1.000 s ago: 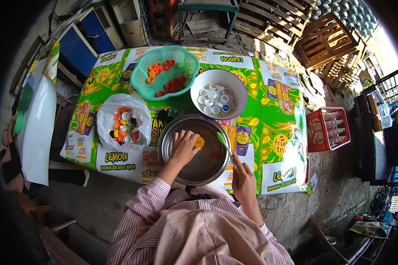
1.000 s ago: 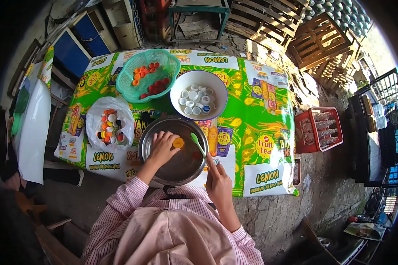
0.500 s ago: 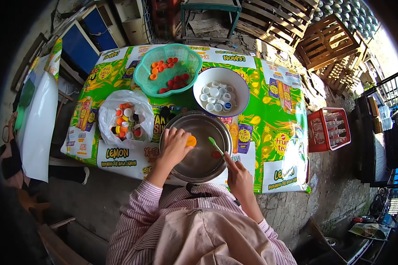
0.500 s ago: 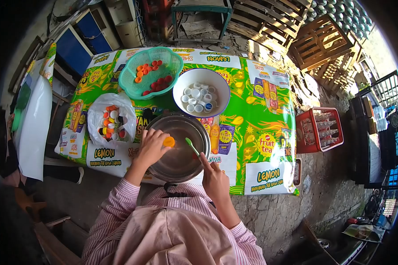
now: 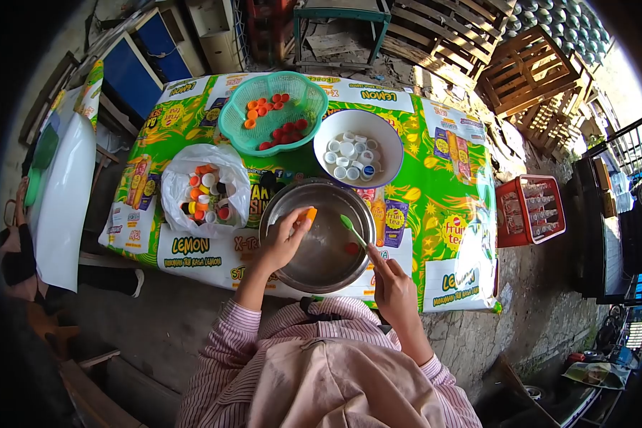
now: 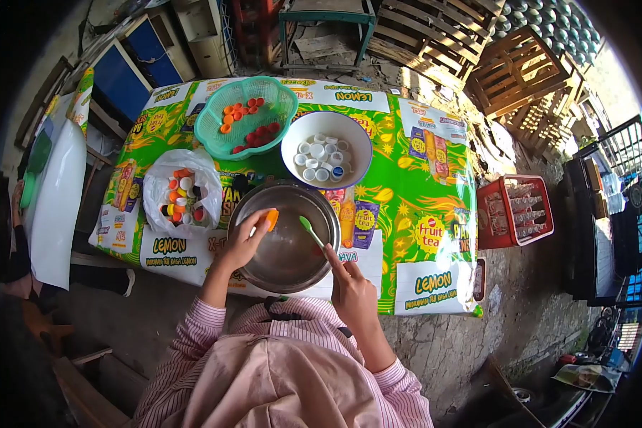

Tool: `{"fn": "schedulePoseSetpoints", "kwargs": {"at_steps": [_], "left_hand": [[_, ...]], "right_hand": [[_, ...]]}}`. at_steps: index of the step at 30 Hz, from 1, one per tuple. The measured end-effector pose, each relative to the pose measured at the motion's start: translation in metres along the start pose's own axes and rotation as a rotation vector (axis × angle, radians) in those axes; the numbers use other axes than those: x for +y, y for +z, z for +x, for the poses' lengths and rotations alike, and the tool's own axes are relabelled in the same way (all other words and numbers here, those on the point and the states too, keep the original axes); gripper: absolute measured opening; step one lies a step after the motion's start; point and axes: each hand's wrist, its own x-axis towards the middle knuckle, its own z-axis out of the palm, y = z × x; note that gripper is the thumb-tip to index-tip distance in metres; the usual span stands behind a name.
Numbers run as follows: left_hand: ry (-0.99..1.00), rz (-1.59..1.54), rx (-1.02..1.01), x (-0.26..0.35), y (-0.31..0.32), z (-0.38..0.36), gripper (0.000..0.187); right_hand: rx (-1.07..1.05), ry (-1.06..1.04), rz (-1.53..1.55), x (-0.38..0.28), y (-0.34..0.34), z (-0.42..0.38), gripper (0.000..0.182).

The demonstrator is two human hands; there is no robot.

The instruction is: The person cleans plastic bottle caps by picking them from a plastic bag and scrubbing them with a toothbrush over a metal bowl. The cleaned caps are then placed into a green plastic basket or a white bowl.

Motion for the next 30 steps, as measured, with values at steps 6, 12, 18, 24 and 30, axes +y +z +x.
{"fn": "schedulePoseSetpoints", "kwargs": {"at_steps": [6, 12, 18, 24, 30], "left_hand": [[-0.127, -0.946, -0.321, 0.010, -0.008, -0.003, 0.052], [-0.037, -0.985, -0.311, 0.028, -0.011, -0.008, 0.054], [0.021, -0.968, -0.317, 0.032, -0.008, -0.009, 0.050], [0.024, -0.977, -0.290, 0.043, -0.010, -0.009, 0.056], [0.035, -0.959, -0.291, 0.040, -0.004, -0.007, 0.055]], "right_hand": [[0.089, -0.061, 0.156, -0.025, -0.012, 0.001, 0.054], [0.100, -0.126, 0.165, -0.042, -0.019, 0.003, 0.056], [0.063, -0.166, 0.181, -0.048, -0.011, 0.006, 0.057], [-0.035, -0.188, 0.389, -0.048, -0.016, 0.007, 0.058], [-0.032, -0.191, 0.221, -0.042, -0.033, 0.003, 0.059]]}}
